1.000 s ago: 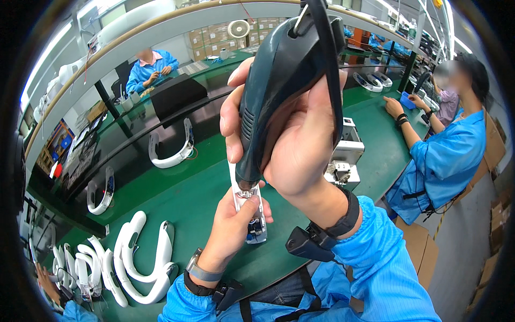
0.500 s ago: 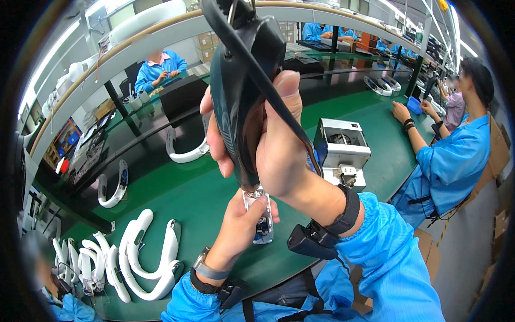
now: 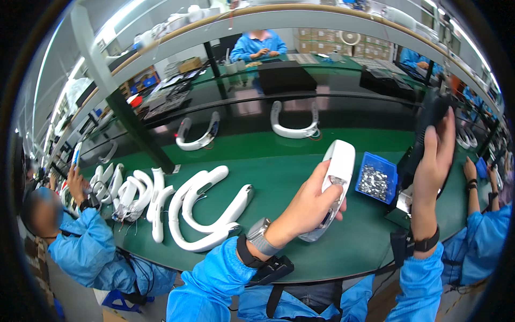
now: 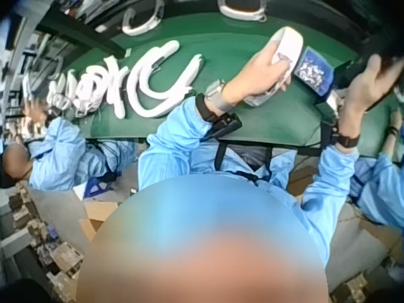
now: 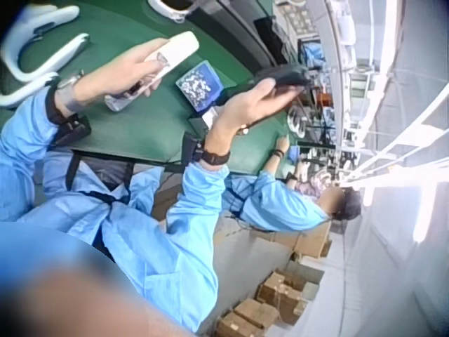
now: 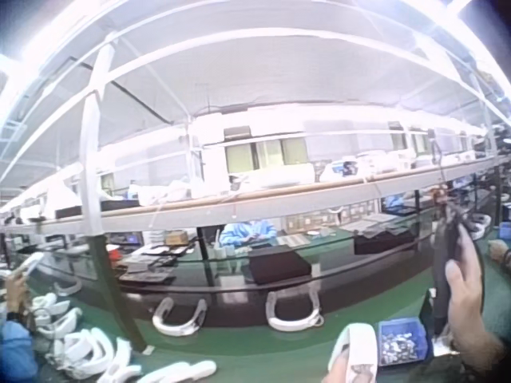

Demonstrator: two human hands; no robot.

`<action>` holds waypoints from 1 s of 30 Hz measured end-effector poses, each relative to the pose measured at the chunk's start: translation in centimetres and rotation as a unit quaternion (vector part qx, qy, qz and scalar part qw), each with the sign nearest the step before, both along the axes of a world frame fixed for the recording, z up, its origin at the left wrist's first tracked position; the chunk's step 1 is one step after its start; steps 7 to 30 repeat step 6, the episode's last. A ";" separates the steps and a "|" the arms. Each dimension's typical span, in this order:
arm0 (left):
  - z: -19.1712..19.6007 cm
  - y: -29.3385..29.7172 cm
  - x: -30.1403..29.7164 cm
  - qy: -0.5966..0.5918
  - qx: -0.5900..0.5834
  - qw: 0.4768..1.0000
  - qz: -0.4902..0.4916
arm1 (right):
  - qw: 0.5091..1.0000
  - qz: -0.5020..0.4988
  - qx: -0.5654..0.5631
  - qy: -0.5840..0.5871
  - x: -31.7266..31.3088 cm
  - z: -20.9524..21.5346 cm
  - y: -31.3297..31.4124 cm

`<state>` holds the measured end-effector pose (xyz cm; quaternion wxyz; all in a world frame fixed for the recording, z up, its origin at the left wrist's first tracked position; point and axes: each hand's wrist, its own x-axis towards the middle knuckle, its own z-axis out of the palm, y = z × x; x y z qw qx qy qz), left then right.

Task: Assembling a U-shaped portable neck fan by inserting components and securing them with a power screwdriver.

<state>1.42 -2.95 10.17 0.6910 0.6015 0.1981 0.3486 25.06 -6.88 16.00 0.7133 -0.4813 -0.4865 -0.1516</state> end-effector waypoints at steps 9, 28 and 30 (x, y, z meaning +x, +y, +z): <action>3.1 1.4 -3.7 0.292 0.441 0.849 0.015 | 0.852 0.282 -0.212 -0.386 -4.8 -4.9 -0.7; 3.1 1.4 -3.7 0.292 0.441 0.849 0.015 | 0.852 0.282 -0.212 -0.386 -4.8 -4.9 -0.7; 3.1 1.4 -3.7 0.292 0.441 0.849 0.015 | 0.852 0.282 -0.212 -0.386 -4.8 -4.9 -0.7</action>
